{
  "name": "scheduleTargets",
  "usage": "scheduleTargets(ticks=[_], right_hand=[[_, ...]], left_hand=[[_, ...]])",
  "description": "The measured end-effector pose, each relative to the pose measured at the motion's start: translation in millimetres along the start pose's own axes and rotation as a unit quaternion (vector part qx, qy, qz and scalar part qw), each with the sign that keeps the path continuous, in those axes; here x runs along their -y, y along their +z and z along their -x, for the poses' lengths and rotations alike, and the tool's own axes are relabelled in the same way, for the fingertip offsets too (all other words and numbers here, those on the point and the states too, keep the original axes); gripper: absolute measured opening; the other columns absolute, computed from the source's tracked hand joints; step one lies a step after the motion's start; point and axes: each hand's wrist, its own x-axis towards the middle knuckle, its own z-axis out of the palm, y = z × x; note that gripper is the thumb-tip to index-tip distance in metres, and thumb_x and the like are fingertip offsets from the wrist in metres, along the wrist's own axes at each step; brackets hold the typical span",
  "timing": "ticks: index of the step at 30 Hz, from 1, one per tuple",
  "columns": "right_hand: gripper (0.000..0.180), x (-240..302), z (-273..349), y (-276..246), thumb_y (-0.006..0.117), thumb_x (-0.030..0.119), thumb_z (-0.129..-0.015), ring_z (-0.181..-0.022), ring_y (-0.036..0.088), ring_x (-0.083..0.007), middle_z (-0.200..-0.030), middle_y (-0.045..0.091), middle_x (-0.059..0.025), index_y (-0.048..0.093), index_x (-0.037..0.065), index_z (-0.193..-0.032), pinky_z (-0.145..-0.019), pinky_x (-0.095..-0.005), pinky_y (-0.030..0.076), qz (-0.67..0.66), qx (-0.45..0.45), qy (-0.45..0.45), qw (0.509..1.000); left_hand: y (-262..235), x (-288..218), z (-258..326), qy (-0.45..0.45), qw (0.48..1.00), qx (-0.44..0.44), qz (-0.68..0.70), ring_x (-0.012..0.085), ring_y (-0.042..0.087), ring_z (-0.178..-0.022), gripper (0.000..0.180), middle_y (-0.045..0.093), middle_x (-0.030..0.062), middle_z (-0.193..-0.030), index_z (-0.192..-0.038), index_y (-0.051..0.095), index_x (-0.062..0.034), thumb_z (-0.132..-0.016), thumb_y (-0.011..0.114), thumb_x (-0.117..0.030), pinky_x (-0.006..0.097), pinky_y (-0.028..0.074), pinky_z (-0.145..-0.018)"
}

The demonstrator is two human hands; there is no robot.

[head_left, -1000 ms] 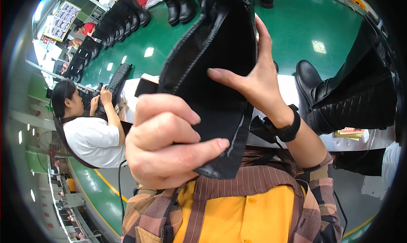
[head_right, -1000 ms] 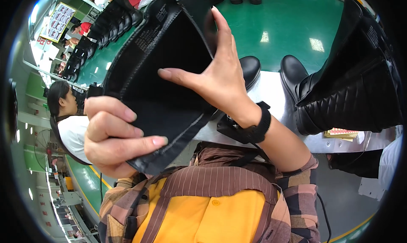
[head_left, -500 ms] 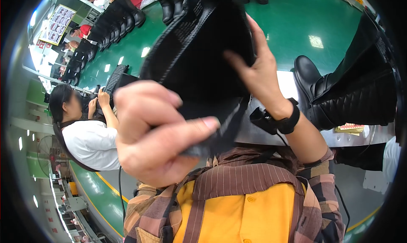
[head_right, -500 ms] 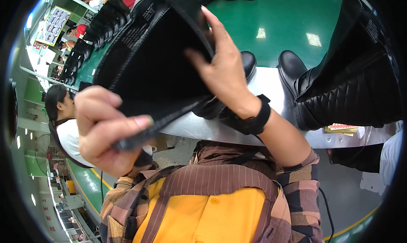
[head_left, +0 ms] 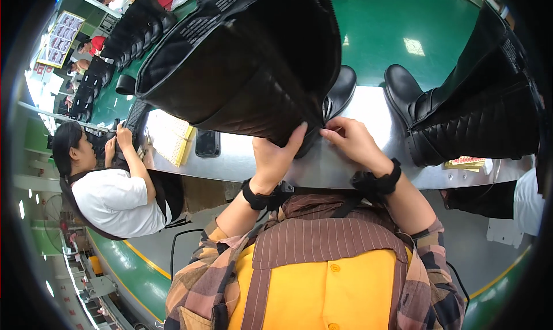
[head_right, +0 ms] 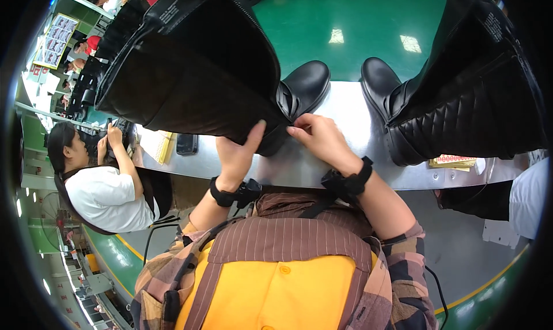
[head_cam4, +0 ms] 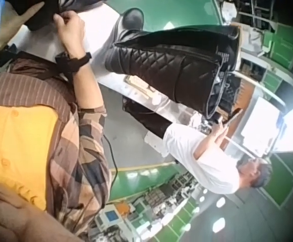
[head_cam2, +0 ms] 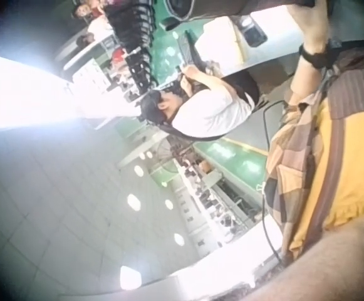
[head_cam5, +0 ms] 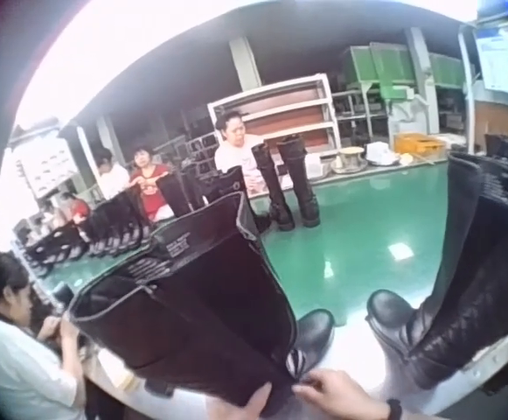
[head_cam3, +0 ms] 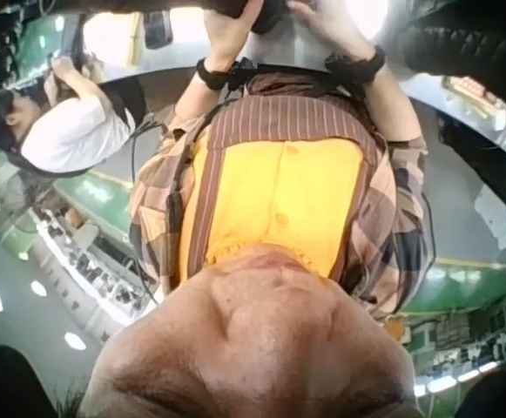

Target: Inspecting and quality checking finished boots in a factory setting.

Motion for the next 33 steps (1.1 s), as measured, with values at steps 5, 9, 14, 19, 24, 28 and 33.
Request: scheduleTargets(ticks=[5, 9, 14, 19, 24, 28, 33], right_hand=[[0.031, 6, -11, 1, 0.059, 0.027, -0.094, -0.055, 0.056, -0.0112, -0.066, 0.06, -0.0041, 0.061, -0.001, -0.081, -0.052, -0.0278, 0.044, -0.003, 0.117, 0.078, 0.99], [0.034, 17, -7, 4, 0.054, 0.027, -0.095, -0.05, 0.054, -0.0108, -0.063, 0.06, -0.0051, 0.062, -0.001, -0.077, -0.048, -0.0287, 0.042, -0.081, 0.121, 0.135, 0.98], [0.036, 39, 4, 12, 0.053, 0.028, -0.094, -0.047, 0.054, -0.0108, -0.062, 0.059, -0.0052, 0.061, -0.001, -0.074, -0.047, -0.0287, 0.043, -0.085, 0.048, 0.082, 0.992], [0.035, 84, 15, 5, 0.051, 0.023, -0.097, -0.047, 0.053, -0.0087, -0.059, 0.056, -0.0038, 0.056, 0.0, -0.071, -0.047, -0.0264, 0.042, -0.17, 0.042, 0.023, 0.984], [0.037, 118, 19, -12, 0.05, 0.024, -0.098, -0.047, 0.05, -0.007, -0.058, 0.052, -0.0006, 0.053, 0.001, -0.07, -0.046, -0.0235, 0.04, -0.225, 0.061, -0.025, 0.972], [0.037, 144, 17, -17, 0.05, 0.025, -0.099, -0.048, 0.05, -0.0058, -0.057, 0.051, 0.0002, 0.053, 0.002, -0.071, -0.046, -0.0217, 0.038, -0.255, 0.083, -0.023, 0.963], [0.034, 200, 33, -46, 0.046, 0.023, -0.101, -0.046, 0.047, -0.0071, -0.062, 0.05, -0.0005, 0.051, 0.004, -0.073, -0.045, -0.0193, 0.036, -0.307, 0.106, -0.136, 0.936]], left_hand=[[-5, 26, 18, -0.05, 0.995, 0.08, 0.022, 0.0178, 0.067, -0.091, 0.042, 0.07, 0.0116, -0.099, -0.108, 0.059, 0.0047, -0.073, 0.079, -0.006, 0.031, 0.052, -0.08], [-4, 33, 25, -0.062, 0.995, 0.076, -0.009, 0.0185, 0.066, -0.093, 0.049, 0.069, 0.0114, -0.101, -0.113, 0.056, 0.0038, -0.072, 0.08, -0.009, 0.031, 0.052, -0.081], [0, 38, 26, -0.072, 0.996, 0.036, -0.046, 0.0218, 0.067, -0.091, 0.045, 0.069, 0.0135, -0.099, -0.106, 0.06, 0.0023, -0.069, 0.082, -0.013, 0.031, 0.052, -0.081], [0, 36, 24, -0.1, 0.992, 0.072, -0.038, 0.0218, 0.068, -0.089, 0.04, 0.069, 0.013, -0.096, -0.102, 0.063, 0.0006, -0.069, 0.08, -0.013, 0.032, 0.052, -0.078], [2, 30, 22, -0.096, 0.993, 0.075, -0.003, 0.0207, 0.068, -0.086, 0.037, 0.07, 0.0113, -0.091, -0.1, 0.065, -0.001, -0.069, 0.08, -0.014, 0.032, 0.052, -0.077], [2, 25, 21, -0.094, 0.993, 0.068, -0.011, 0.0209, 0.068, -0.086, 0.035, 0.07, 0.0113, -0.092, -0.099, 0.066, -0.0007, -0.07, 0.079, -0.013, 0.032, 0.052, -0.078], [3, 17, 20, -0.043, 0.996, 0.073, -0.013, 0.0207, 0.067, -0.088, 0.037, 0.07, 0.0108, -0.094, -0.104, 0.065, -0.0004, -0.072, 0.078, -0.012, 0.032, 0.052, -0.08]])
